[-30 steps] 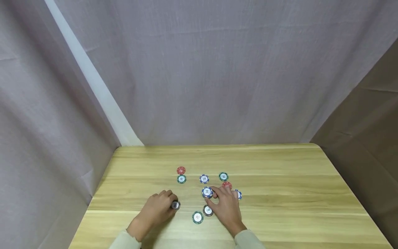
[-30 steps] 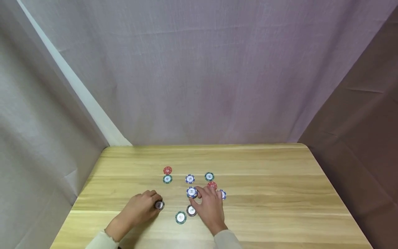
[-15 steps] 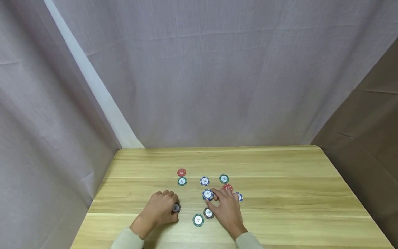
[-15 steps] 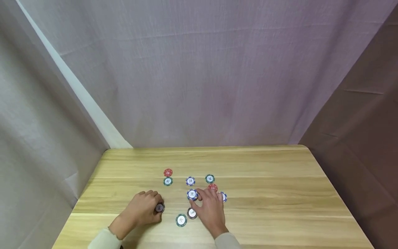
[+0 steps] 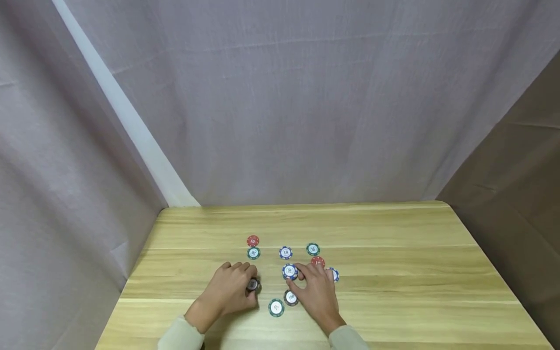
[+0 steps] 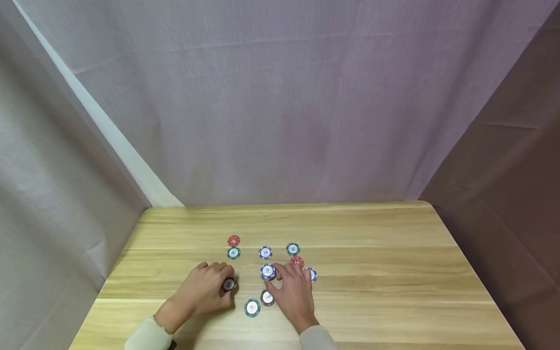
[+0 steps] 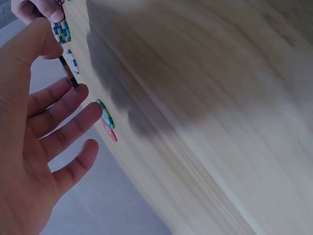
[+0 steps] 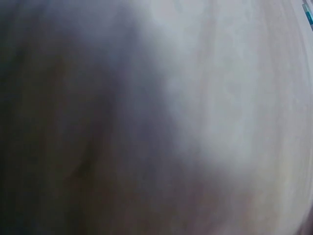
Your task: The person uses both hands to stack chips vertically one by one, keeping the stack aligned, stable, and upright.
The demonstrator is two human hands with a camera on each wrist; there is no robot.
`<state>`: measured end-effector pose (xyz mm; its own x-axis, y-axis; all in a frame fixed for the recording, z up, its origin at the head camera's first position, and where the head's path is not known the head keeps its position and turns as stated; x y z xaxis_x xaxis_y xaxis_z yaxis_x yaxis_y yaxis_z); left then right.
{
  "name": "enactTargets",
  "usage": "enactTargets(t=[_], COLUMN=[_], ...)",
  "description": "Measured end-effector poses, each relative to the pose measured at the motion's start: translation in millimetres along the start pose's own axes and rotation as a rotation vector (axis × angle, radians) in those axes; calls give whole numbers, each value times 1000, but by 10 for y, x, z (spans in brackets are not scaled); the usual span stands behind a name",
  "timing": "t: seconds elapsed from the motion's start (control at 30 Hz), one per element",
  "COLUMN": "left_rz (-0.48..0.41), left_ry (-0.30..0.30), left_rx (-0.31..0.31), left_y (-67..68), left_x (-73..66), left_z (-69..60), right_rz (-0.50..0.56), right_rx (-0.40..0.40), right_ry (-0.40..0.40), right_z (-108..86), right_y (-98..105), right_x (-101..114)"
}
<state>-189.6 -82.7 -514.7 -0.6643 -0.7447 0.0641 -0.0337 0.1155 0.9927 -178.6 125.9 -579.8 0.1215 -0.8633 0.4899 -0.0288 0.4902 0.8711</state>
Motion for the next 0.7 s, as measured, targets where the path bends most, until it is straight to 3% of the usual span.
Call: enactTargets(t=[0.33,0.53,0.7], left_rz=[-37,-121,-162], left_ry=[7,24,-2], left_rx=[-86,-70,-105], left_y=[146,176,176], left_x=[-80,-119,-165], left_z=[128,236,350], right_rz=[-14,-10,-14], right_rx=[1,-4,-16], right_ry=[10,17,22], right_z=[-6,-8,-14], right_y=[14,17,18], right_x=[17,17,17])
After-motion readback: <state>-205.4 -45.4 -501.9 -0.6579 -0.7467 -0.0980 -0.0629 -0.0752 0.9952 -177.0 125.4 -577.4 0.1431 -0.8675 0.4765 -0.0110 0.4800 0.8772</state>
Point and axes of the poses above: each hand's wrist, its own z-axis towards the middle knuckle, its own y-axis out of the back of the hand, x = y × z, the point moved 7 cm from there along z, towards the middle knuckle, and after that the axes turned 15 degrees about x, right-handed, at the moved point
